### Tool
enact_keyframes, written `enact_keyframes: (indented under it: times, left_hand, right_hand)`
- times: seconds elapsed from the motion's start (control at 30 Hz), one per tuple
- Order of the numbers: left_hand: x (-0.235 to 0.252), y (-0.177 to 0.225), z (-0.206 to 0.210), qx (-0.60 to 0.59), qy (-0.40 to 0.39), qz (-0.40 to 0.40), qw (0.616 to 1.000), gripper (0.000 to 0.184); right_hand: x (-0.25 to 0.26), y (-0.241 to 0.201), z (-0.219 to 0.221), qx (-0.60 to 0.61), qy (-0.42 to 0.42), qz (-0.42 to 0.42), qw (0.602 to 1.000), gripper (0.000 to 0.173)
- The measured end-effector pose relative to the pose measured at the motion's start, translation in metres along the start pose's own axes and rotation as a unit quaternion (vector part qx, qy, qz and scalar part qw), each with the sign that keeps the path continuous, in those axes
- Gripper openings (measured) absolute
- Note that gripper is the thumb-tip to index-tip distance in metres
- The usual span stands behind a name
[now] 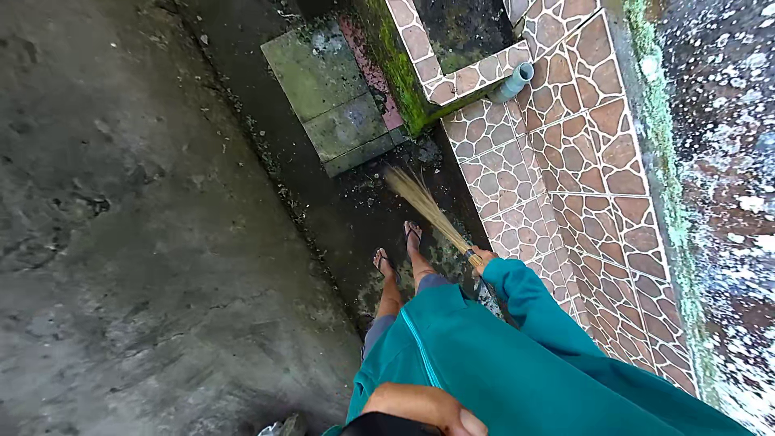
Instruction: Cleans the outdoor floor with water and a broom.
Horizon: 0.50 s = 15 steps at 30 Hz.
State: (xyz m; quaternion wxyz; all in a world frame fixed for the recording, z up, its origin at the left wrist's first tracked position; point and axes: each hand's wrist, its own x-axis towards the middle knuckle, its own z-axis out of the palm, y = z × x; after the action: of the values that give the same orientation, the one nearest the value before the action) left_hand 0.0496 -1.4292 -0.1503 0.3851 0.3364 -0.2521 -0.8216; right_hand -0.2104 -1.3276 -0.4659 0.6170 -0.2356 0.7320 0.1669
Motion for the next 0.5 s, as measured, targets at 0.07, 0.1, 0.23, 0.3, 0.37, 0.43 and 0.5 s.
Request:
enact_keyframes:
  times: [0.07, 0.1, 0.23, 0.3, 0.37, 0.43, 0.5]
  left_hand:
    - [-0.003, -0.001, -0.001, 0.000, 0.013, -0.003, 1.000, 0.093]
    - [-0.005, -0.002, -0.003, -0.002, 0.018, -0.008, 1.000, 0.094]
    - [-0.004, -0.006, -0.001, -0.011, 0.017, -0.010, 1.000, 0.093]
    - [0.013, 0.001, 0.018, -0.030, -0.024, -0.003, 0.999, 0.095]
    - [0.021, 0.009, 0.025, -0.038, -0.058, 0.003, 0.998, 0.088]
    - [0.017, 0.014, 0.025, -0.024, -0.030, 0.026, 0.999, 0.076]
    - [0.003, 0.012, 0.011, -0.023, -0.002, 0.042, 0.999, 0.078]
  right_hand:
    - [0.012, -0.022, -0.009, 0.056, 0.016, 0.015, 0.998, 0.083]
    - [0.028, -0.035, -0.010, 0.083, 0.024, 0.016, 0.996, 0.076]
    - [0.078, -0.070, 0.017, 0.024, -0.019, -0.030, 0.999, 0.068]
    - [0.071, -0.073, 0.024, -0.066, -0.033, -0.048, 0.996, 0.075]
    - [0.048, -0.064, 0.026, -0.088, -0.043, -0.045, 0.994, 0.078]
    - [0.026, -0.041, 0.024, -0.063, -0.037, -0.028, 0.997, 0.084]
    - [0.012, -0.015, 0.019, -0.029, -0.011, -0.019, 0.999, 0.090]
